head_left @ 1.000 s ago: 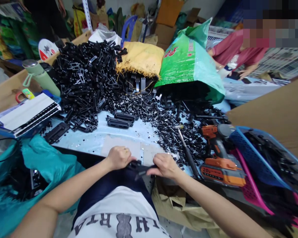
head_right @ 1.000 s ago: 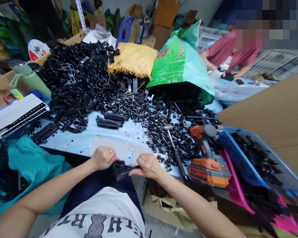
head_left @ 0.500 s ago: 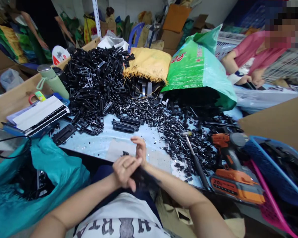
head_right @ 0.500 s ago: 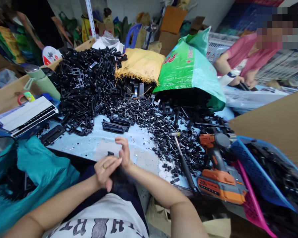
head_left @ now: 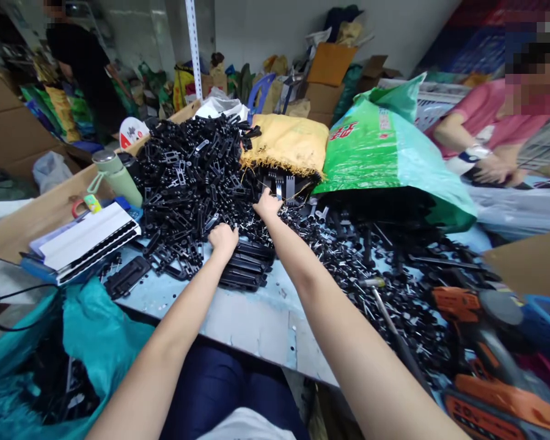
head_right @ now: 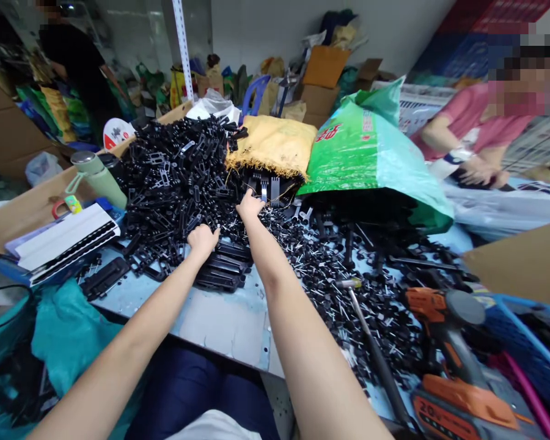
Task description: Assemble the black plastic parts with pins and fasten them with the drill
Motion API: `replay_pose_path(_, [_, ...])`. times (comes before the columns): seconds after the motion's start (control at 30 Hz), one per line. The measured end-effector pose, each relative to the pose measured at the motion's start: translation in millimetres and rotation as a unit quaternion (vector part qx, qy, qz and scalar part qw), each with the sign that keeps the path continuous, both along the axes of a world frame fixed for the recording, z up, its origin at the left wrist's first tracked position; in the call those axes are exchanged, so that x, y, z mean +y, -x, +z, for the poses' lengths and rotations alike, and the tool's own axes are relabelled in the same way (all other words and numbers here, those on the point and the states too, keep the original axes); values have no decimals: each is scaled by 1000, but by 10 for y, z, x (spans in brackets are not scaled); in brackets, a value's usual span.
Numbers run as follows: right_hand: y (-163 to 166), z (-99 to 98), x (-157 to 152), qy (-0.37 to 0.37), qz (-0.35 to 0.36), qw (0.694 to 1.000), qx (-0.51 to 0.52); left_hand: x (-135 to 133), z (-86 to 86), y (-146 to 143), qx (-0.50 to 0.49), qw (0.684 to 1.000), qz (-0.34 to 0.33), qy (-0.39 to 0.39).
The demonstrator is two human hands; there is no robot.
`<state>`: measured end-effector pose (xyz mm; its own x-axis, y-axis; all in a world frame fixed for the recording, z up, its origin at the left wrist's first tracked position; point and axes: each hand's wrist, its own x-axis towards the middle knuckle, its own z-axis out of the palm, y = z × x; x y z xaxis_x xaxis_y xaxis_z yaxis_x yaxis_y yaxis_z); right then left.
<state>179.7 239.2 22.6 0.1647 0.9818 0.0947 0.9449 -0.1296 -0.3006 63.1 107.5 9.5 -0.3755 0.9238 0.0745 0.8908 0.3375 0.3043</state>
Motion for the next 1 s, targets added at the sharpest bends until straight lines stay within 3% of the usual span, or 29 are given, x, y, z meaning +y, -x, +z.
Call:
replay_pose_path(0.17, [-275,10,-15,-22,2,998,50,120,-60,81,3,1000,-4,-14])
replay_pose_path(0.27, [-710,-10,-208,-68,-10,975,212,77,-60,104,1,999,-14,-30])
replay_pose_path(0.33, [-995,-39,-436,-82,-11,945,316,89,-51,84,-7,999,-25,-31])
replay_pose_path(0.43, [-1300,-85,-876,-70,-5,930,360,150,-32,7,-34,999,-24,-32])
replay_pose_path(0.53, [-1434,-125,-1347,-66,11,916,396,191,8,-62,-64,997,-13,-34])
replay_pose_path(0.67, [-1471,-209,-1954,-31,76,874,479,149,99,-26,-83,995,-12,-49])
replay_pose_path(0.73, [-1478,-263,-2238,-9,103,858,502,77,143,52,-77,995,1,-71])
replay_pose_path(0.83, [-1506,-326,-2611,31,152,848,507,-125,185,194,-83,982,5,-169])
replay_pose_path(0.9, [-1551,-342,-2813,54,182,844,501,-359,187,262,-94,968,-18,-231])
replay_pose_path(1.0, [-1664,-322,-3050,83,211,843,487,-882,155,279,-95,960,-57,-257])
